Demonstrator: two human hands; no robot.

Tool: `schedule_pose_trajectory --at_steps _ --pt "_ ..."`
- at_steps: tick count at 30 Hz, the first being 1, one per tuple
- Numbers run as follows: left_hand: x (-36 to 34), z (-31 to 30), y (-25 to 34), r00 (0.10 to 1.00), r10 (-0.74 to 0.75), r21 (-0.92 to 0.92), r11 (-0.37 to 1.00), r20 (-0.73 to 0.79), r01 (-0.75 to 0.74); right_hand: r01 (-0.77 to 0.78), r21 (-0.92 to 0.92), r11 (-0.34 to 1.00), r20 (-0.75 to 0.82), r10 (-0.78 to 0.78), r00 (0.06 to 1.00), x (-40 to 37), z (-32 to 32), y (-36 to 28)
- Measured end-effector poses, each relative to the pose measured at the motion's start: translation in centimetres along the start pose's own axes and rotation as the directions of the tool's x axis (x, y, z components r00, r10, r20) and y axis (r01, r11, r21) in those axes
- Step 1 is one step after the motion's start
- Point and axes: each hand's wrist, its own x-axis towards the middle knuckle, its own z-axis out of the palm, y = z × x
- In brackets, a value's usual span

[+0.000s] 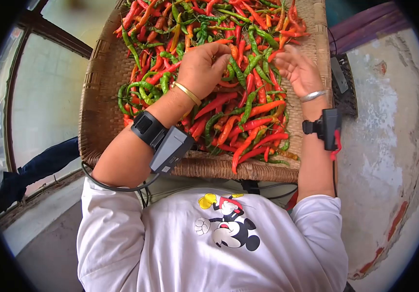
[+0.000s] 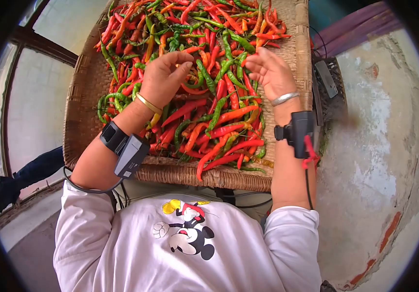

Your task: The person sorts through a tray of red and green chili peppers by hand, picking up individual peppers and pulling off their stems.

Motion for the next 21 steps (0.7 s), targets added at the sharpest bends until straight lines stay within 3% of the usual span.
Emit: schedule_pose_trajectory --at_steps 1,2,4,5,7,8,10,12,13,15,16,17,18,19,20,21 --pt "0.5 -0.6 0.0 0.985 0.158 0.152 0.977 -0.062 -0.147 0.003 -0.266 0.964 0.002 -0.002 1.000 -0.4 0.8 0.6" --pt "0.9 -1.4 0.2 0.972 0.230 0.360 0.912 -0.045 -0.199 0.007 -0.513 0.858 0.007 -0.004 1.000 -0.8 1.7 1.2" --pt "1.5 -2.3 -0.7 0.932 0.360 0.652 0.714 -0.031 -0.255 0.039 -0.603 0.797 0.013 -0.039 0.999 -1.4 3.1 1.8" --pt "1.6 -2.5 -1.2 0.930 0.365 0.657 0.711 -0.037 -0.253 0.041 -0.641 0.766 0.033 -0.026 0.999 -1.6 3.5 2.0" --pt "1.5 -2.5 -2.1 0.997 0.075 0.766 0.640 0.011 -0.056 0.047 -0.688 0.724 0.053 -0.015 0.998 -2.1 4.3 2.1" --pt "1.8 -2.6 -2.6 0.997 0.079 0.769 0.637 0.008 -0.056 0.053 -0.686 0.725 0.058 -0.018 0.998 -2.3 4.6 2.2" --pt "2.1 -2.9 -2.2 0.971 -0.174 0.817 0.575 0.162 -0.034 0.083 -0.739 0.668 0.074 -0.042 0.996 -2.7 5.0 2.5" --pt "1.8 -2.8 -1.4 0.973 -0.167 0.823 0.567 0.161 -0.039 0.129 -0.752 0.646 0.114 -0.065 0.991 -2.9 5.4 2.8" --pt "1.6 -2.7 -1.0 0.994 0.029 0.778 0.621 0.104 -0.099 0.137 -0.745 0.653 0.131 -0.058 0.990 -3.0 5.7 2.9" --pt "1.4 -2.4 0.3 0.930 0.367 0.690 0.669 0.016 -0.276 0.161 -0.725 0.669 0.177 -0.045 0.983 -3.3 5.9 3.1" --pt "1.1 -2.1 0.9 0.928 0.372 0.691 0.666 0.020 -0.282 0.165 -0.723 0.671 0.176 -0.052 0.983 -3.5 6.2 3.1" --pt "0.7 -1.7 1.4 0.974 0.221 0.384 0.896 0.046 -0.221 0.155 -0.633 0.758 0.199 -0.034 0.979 -3.9 6.7 3.0" --pt "0.3 -1.3 1.9 0.989 0.081 0.034 0.996 0.126 -0.086 0.138 -0.535 0.833 0.224 -0.017 0.974 -4.3 7.1 3.0" --pt "-0.1 -0.8 2.0 0.980 0.027 -0.185 0.983 0.195 0.010 0.119 -0.423 0.898 0.259 -0.006 0.966 -4.5 7.3 3.2" --pt "-0.4 -0.7 2.3 0.981 0.029 -0.183 0.983 0.193 0.007 0.122 -0.422 0.898 0.261 -0.009 0.965 -4.4 7.2 3.3" --pt "-0.6 -0.7 2.7 0.952 -0.067 -0.246 0.958 0.299 0.144 0.062 -0.319 0.946 0.231 0.014 0.973 -4.3 7.1 3.5"
